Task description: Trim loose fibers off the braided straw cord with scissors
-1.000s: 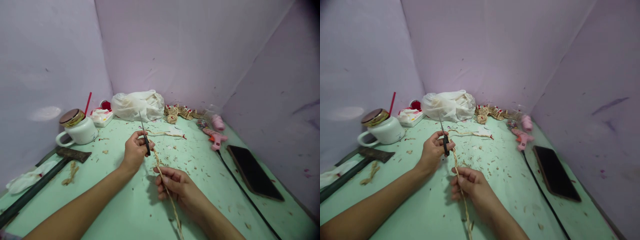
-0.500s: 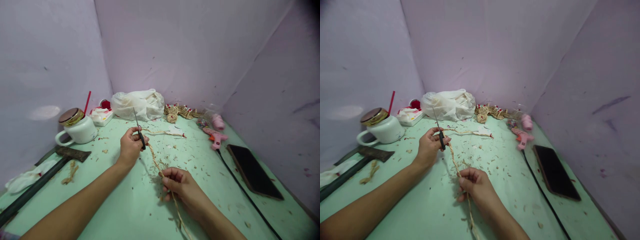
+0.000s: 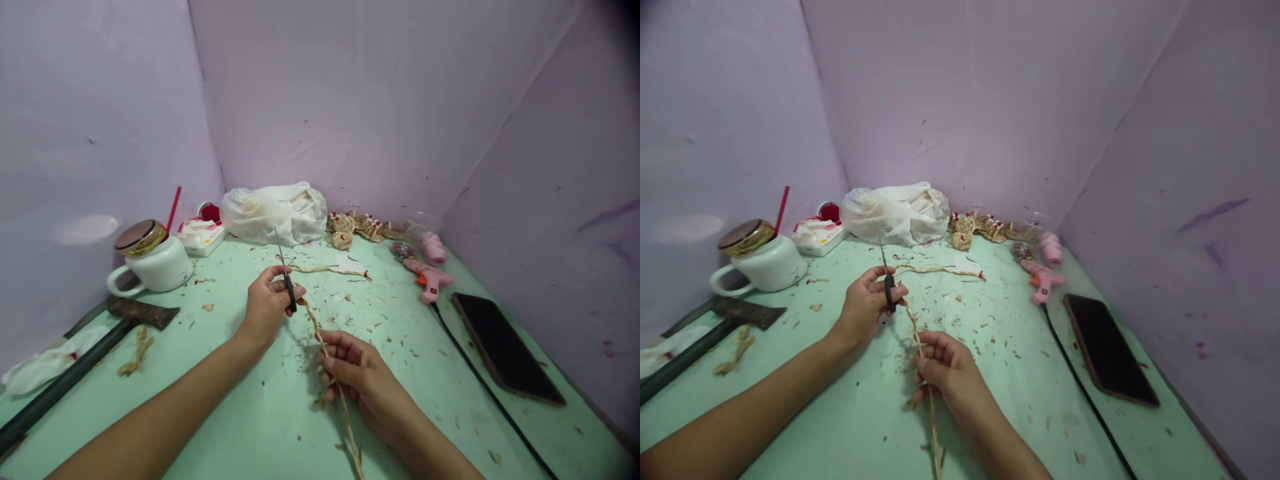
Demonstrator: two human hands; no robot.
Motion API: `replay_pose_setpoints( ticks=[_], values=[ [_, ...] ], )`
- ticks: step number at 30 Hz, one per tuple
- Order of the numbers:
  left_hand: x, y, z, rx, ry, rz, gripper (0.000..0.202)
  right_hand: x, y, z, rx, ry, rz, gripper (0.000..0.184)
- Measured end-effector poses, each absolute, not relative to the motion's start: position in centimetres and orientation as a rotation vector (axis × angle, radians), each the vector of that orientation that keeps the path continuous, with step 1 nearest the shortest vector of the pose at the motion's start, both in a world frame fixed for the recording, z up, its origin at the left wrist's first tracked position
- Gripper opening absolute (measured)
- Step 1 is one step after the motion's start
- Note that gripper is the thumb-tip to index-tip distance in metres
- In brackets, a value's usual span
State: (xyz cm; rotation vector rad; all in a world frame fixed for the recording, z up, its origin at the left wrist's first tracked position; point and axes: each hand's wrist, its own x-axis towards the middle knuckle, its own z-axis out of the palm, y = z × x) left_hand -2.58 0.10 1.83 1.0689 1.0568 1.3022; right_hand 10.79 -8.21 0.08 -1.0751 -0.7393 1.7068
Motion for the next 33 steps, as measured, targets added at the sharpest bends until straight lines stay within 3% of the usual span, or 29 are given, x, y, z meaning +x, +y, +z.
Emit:
replay_pose_setpoints(
  ticks=[9,33],
  values=[
    [-2.0,-0.7,1.7,1.068,1.049,1.223,0.044,10.3,-7.7,-0.5,-1.224,-0.794,1.522,0.031],
    [-1.2,-0.6,0.6,1.085,1.092,1.034,0.040,11.4,-8.3,0.2,-1.150,-0.908,1.438,0.022]
  ],
)
